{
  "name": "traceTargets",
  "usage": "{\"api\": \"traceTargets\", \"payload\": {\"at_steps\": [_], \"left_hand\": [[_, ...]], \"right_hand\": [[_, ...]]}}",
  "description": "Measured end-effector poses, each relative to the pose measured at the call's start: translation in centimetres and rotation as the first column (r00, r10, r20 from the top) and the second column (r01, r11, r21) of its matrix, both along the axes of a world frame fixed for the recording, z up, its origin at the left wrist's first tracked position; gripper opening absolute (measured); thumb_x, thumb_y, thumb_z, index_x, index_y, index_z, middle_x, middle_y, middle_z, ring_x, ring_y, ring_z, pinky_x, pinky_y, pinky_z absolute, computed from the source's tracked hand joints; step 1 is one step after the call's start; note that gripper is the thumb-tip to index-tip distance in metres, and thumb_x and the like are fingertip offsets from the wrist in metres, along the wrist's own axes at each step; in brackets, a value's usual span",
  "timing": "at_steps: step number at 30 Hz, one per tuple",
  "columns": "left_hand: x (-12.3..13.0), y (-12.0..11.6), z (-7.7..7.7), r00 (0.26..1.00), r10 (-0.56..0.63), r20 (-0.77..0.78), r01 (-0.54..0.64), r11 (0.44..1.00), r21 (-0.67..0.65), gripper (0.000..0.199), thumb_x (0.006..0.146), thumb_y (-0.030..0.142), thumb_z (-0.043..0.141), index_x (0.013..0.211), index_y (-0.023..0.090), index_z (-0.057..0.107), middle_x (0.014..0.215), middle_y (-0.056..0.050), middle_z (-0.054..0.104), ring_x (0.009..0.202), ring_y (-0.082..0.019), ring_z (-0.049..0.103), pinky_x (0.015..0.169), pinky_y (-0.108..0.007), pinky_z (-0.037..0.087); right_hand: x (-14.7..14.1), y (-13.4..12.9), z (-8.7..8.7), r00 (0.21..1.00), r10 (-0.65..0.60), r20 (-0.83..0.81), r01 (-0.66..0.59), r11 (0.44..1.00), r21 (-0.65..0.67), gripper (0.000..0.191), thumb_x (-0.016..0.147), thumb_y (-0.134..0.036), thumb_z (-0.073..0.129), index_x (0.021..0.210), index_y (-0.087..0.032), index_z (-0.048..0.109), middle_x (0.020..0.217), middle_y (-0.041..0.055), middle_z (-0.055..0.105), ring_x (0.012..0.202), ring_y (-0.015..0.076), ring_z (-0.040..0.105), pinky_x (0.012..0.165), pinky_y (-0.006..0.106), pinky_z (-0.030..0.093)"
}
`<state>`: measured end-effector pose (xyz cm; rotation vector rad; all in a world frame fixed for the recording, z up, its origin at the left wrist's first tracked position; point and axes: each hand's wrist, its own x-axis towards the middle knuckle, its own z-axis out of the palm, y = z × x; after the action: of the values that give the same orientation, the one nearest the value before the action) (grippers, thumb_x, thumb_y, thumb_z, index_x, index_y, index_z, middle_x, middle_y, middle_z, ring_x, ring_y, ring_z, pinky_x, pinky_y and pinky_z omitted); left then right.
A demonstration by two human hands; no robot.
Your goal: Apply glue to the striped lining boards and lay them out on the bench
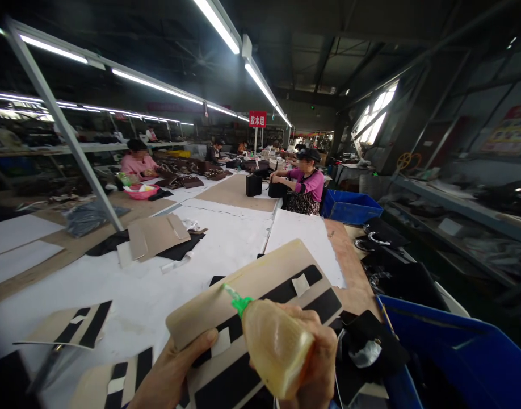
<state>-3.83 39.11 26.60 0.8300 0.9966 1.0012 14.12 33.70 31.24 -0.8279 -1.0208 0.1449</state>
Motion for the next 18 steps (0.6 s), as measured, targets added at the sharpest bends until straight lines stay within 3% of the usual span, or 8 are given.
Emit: {"api": "traceTargets", "payload": {"at_steps": [2, 4, 6, 8, 10, 12, 15, 18], "left_hand": [[0.0, 0.1, -0.1, 1.000, -0.003, 0.008, 0.002, 1.000, 0.024, 0.063, 0.066, 0.053, 0.083, 0.118, 0.019, 0.073, 0.114, -0.010, 0.076, 0.116, -0.035, 0.065, 0.110, -0.047, 0.044], [-0.2, 0.2, -0.3, 1.000, -0.011, -0.018, 0.011, 1.000, 0.011, 0.067, 0.063, 0.054, 0.084, 0.119, 0.019, 0.072, 0.114, -0.010, 0.076, 0.117, -0.036, 0.063, 0.112, -0.047, 0.042], [-0.6, 0.2, -0.3, 0.999, 0.010, -0.039, -0.009, 1.000, 0.016, 0.072, 0.061, 0.055, 0.086, 0.121, 0.019, 0.070, 0.114, -0.010, 0.076, 0.122, -0.037, 0.060, 0.114, -0.047, 0.039], [-0.9, 0.0, -0.1, 0.997, 0.061, -0.047, -0.059, 0.997, 0.042, 0.071, 0.063, 0.055, 0.085, 0.122, 0.018, 0.069, 0.114, -0.010, 0.075, 0.125, -0.037, 0.058, 0.115, -0.047, 0.038], [-1.1, -0.2, 0.1, 0.994, 0.093, -0.066, -0.088, 0.994, 0.064, 0.067, 0.065, 0.055, 0.083, 0.120, 0.018, 0.069, 0.115, -0.010, 0.075, 0.125, -0.037, 0.058, 0.114, -0.047, 0.038], [-1.2, -0.4, 0.4, 0.992, 0.081, -0.094, -0.074, 0.994, 0.075, 0.063, 0.066, 0.055, 0.082, 0.117, 0.019, 0.071, 0.116, -0.010, 0.074, 0.125, -0.036, 0.058, 0.113, -0.047, 0.038], [-1.2, -0.2, 0.5, 0.995, 0.051, -0.092, -0.040, 0.993, 0.114, 0.061, 0.069, 0.053, 0.081, 0.119, 0.019, 0.071, 0.118, -0.010, 0.074, 0.127, -0.035, 0.055, 0.114, -0.046, 0.038], [-0.6, 0.4, 0.4, 0.999, -0.014, -0.040, 0.018, 0.995, 0.099, 0.059, 0.073, 0.048, 0.079, 0.123, 0.018, 0.069, 0.118, -0.010, 0.074, 0.123, -0.034, 0.059, 0.111, -0.045, 0.041]], "right_hand": [[-0.3, 0.2, 0.1, 0.996, -0.004, 0.085, 0.001, 1.000, 0.029, 0.044, 0.064, -0.023, 0.085, 0.100, -0.030, 0.061, 0.088, 0.0002, 0.069, 0.082, 0.0239, 0.069, 0.064, 0.038, 0.060], [0.4, 0.7, -0.2, 0.981, -0.173, 0.084, 0.172, 0.985, 0.009, 0.042, 0.064, -0.029, 0.085, 0.097, -0.028, 0.059, 0.090, 0.0002, 0.068, 0.080, 0.0227, 0.068, 0.065, 0.037, 0.059], [1.9, 1.5, -0.8, 0.914, -0.396, 0.093, 0.402, 0.914, -0.053, 0.047, 0.061, -0.036, 0.087, 0.095, -0.027, 0.057, 0.093, 0.0009, 0.066, 0.081, 0.0215, 0.066, 0.068, 0.036, 0.057], [3.9, 2.4, -1.4, 0.821, -0.560, 0.117, 0.571, 0.810, -0.131, 0.054, 0.057, -0.045, 0.088, 0.095, -0.026, 0.056, 0.096, 0.0016, 0.063, 0.085, 0.0219, 0.063, 0.079, 0.040, 0.055], [5.7, 3.2, -1.8, 0.748, -0.652, 0.123, 0.663, 0.727, -0.179, 0.061, 0.053, -0.054, 0.088, 0.095, -0.025, 0.055, 0.094, 0.0014, 0.059, 0.088, 0.0233, 0.059, 0.088, 0.046, 0.051], [6.6, 3.7, -1.8, 0.709, -0.695, 0.118, 0.702, 0.680, -0.212, 0.066, 0.050, -0.058, 0.088, 0.093, -0.025, 0.052, 0.094, 0.0009, 0.056, 0.089, 0.0238, 0.057, 0.090, 0.048, 0.050], [6.0, 3.7, -1.8, 0.705, -0.700, 0.114, 0.705, 0.673, -0.223, 0.064, 0.051, -0.058, 0.088, 0.091, -0.026, 0.050, 0.093, 0.0006, 0.055, 0.087, 0.0228, 0.057, 0.085, 0.044, 0.052], [4.0, 3.1, -2.5, 0.785, -0.606, 0.127, 0.619, 0.760, -0.200, 0.057, 0.055, -0.055, 0.085, 0.090, -0.025, 0.051, 0.089, 0.0013, 0.057, 0.082, 0.0215, 0.058, 0.076, 0.039, 0.053]]}}
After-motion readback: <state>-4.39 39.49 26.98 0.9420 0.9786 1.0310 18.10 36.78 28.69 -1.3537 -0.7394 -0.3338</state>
